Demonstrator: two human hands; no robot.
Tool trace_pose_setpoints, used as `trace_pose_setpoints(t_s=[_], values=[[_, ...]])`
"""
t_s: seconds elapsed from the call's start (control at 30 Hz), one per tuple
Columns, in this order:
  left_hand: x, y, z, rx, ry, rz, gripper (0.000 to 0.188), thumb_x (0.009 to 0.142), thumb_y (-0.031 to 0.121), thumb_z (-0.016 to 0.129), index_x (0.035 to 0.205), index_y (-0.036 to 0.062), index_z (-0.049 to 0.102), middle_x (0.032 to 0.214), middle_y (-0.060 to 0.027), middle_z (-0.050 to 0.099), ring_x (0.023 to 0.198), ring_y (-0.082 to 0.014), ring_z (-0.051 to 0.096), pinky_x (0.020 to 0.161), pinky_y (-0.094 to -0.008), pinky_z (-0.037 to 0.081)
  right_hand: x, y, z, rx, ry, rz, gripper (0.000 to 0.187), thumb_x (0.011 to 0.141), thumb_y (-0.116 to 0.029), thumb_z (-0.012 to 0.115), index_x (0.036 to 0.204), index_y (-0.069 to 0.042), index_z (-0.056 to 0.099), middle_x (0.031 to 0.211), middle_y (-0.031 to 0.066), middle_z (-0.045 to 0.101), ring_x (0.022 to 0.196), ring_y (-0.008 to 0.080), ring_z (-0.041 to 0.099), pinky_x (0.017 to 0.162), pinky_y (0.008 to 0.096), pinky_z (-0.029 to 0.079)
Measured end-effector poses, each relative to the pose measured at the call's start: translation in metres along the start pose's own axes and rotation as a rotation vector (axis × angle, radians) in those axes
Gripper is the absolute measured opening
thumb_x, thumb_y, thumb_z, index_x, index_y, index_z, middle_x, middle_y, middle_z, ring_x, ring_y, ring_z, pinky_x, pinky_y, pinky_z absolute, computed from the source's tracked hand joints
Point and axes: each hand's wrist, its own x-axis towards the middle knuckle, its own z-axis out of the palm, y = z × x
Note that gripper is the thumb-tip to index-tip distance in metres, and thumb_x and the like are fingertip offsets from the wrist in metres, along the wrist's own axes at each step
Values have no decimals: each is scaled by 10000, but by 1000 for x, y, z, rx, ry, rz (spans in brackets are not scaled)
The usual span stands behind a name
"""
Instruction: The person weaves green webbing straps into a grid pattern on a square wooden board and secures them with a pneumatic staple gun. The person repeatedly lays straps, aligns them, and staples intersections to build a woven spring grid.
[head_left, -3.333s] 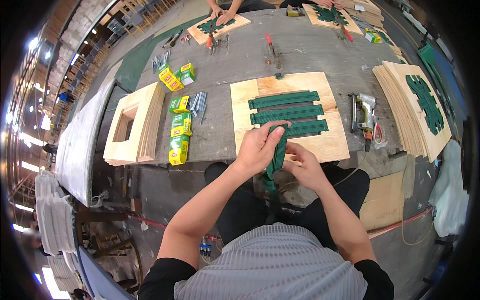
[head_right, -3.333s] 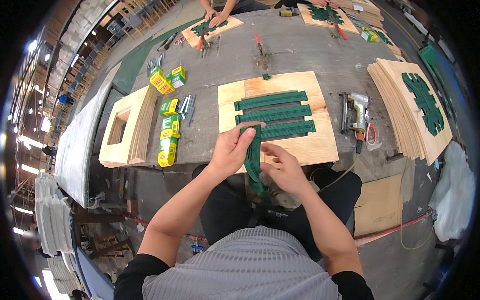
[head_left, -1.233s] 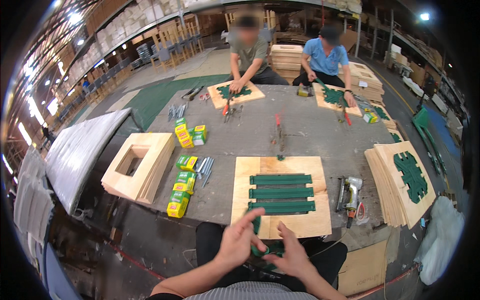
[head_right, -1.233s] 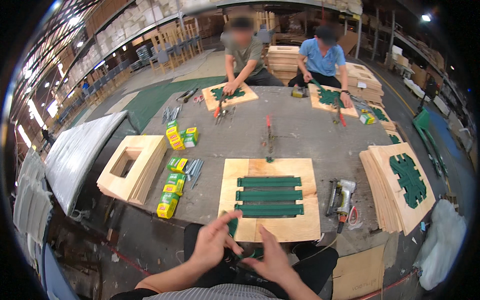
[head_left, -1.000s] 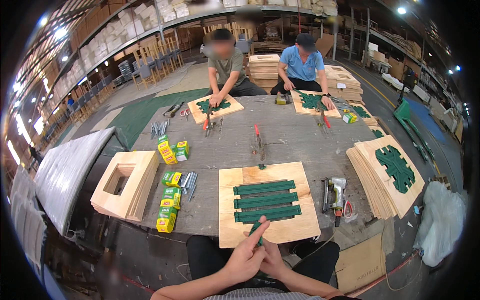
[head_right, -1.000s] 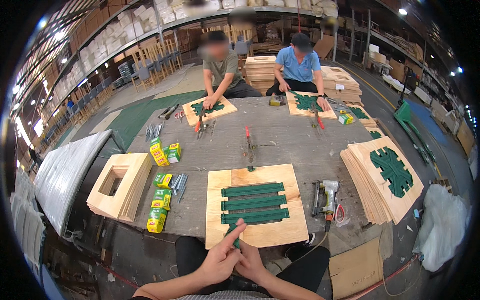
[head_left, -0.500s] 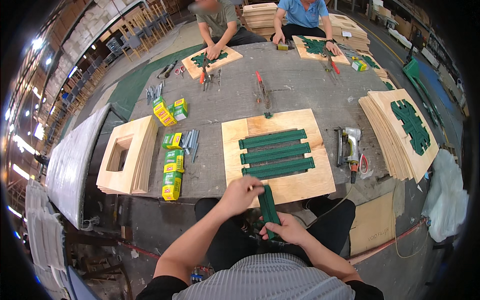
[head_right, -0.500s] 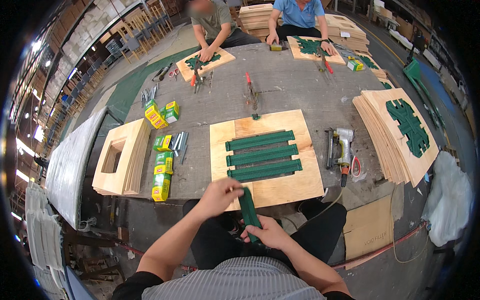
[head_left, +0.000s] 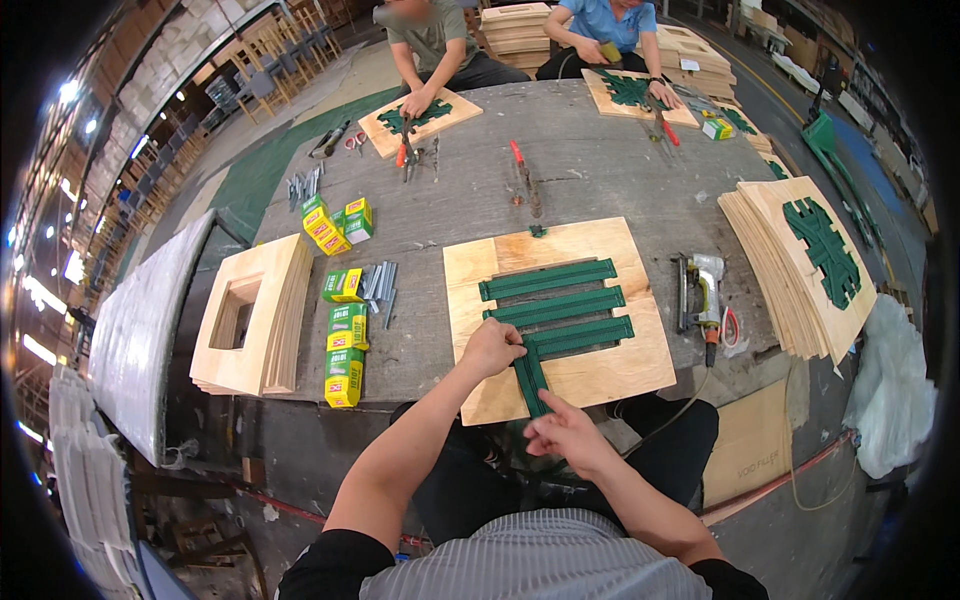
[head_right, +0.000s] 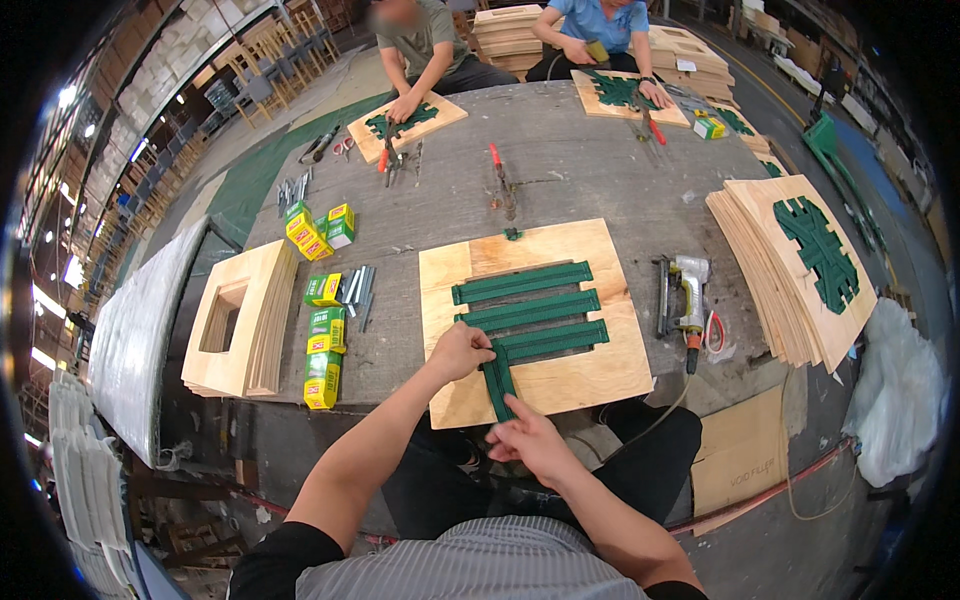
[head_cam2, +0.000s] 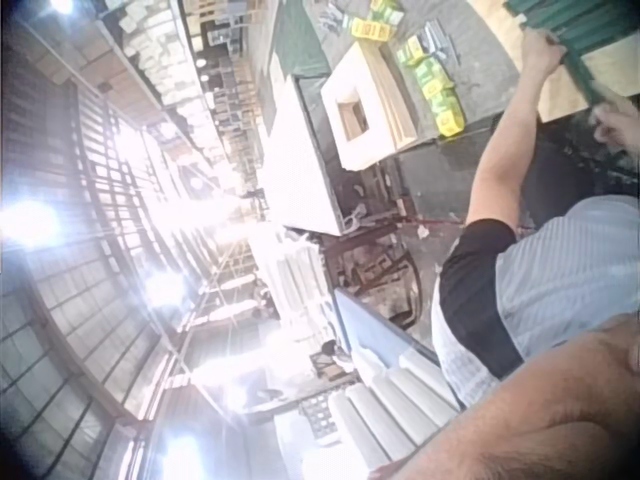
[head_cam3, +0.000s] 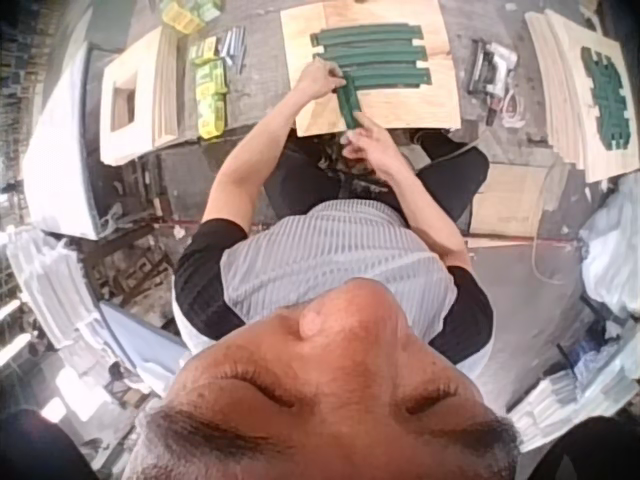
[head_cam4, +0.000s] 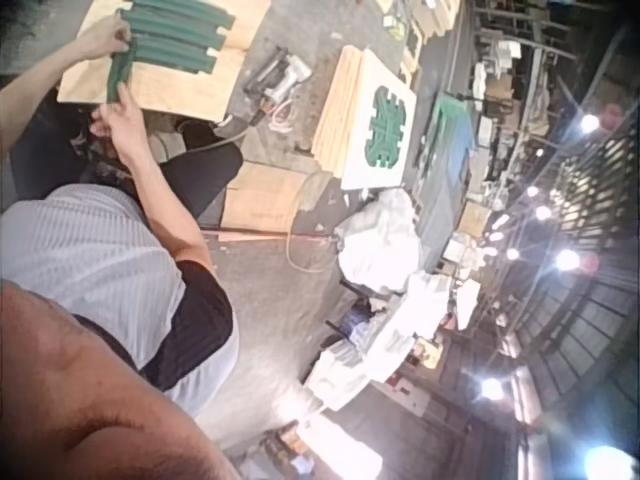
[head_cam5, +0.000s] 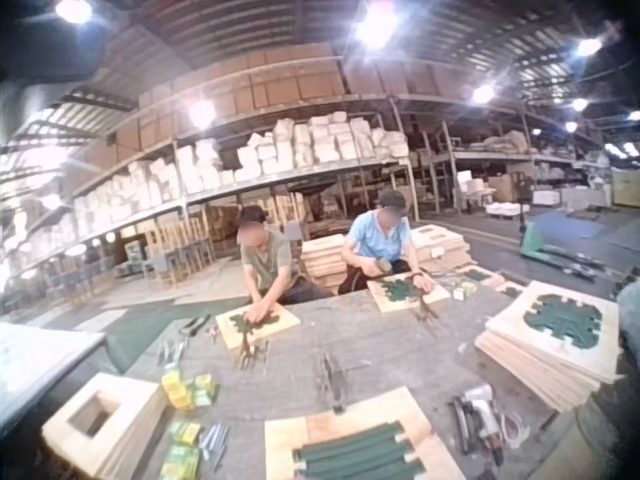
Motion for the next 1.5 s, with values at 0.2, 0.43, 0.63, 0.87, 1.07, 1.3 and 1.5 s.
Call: trace_pose_setpoints(t_s=[0.2, 0.43, 0.63, 0.87, 1.07, 1.3, 1.5], values=[[-1, -6, 1, -64, 39, 33, 236, 765, 191, 862, 894, 11, 781, 831, -145, 742, 767, -245, 711, 718, -367, 562, 64, -24, 28, 486, 18, 76, 720, 1019, -83, 561, 1607, -71, 146, 988, 102, 682, 764, 223, 688, 758, 410, 584], [5, -4, -5, -187, -48, -8, 250, 837, 233, 801, 985, 33, 780, 856, -143, 749, 770, -230, 713, 710, -361, 555, 93, -26, 30, 720, 49, 135, 215, 1044, -273, 557, 1129, -81, 602, 887, 62, 716, 715, 195, 676, 723, 380, 572], [15, -15, 0, -126, 76, 24, 241, 899, 242, 735, 1039, 48, 766, 882, -129, 757, 806, -257, 726, 752, -375, 564, 119, -21, 24, 1045, -136, -49, 223, 1033, -278, 595, 1071, -59, 614, 840, 46, 686, 709, 179, 654, 718, 356, 552], [28, -7, -2, -146, -17, -130, 212, 912, 219, 730, 1002, 29, 755, 806, -95, 716, 665, -208, 673, 606, -349, 545, 114, -14, 14, 866, -86, 24, 226, 1027, -257, 612, 1139, -64, 577, 950, 68, 705, 812, 201, 685, 780, 361, 557], [73, -8, -27, -566, 123, -116, 195, 975, 166, 664, 1098, 23, 714, 755, -35, 641, 558, -129, 579, 481, -296, 499, 47, -18, 13, 121, 12, 27, 609, 1023, -214, 646, 1522, 1, 371, 1252, 120, 631, 1052, 231, 690, 872, 356, 552], [83, -19, -33, -12, 230, 267, 266, 911, 112, 682, 1164, 31, 705, 963, -133, 720, 939, -279, 704, 827, -402, 566, 50, -10, 9, 161, 72, 59, 707, 1024, -181, 643, 1583, 31, 267, 1303, 139, 599, 1114, 232, 664, 907, 352, 540], [84, 4, -33, 0, 220, 44, 244, 888, 160, 723, 1104, 47, 739, 1006, -145, 740, 898, -276, 717, 816, -411, 560, 46, 0, 11, 109, 116, 54, 707, 1028, -170, 631, 1589, 36, 254, 1195, 118, 632, 999, 212, 670, 856, 354, 554]])
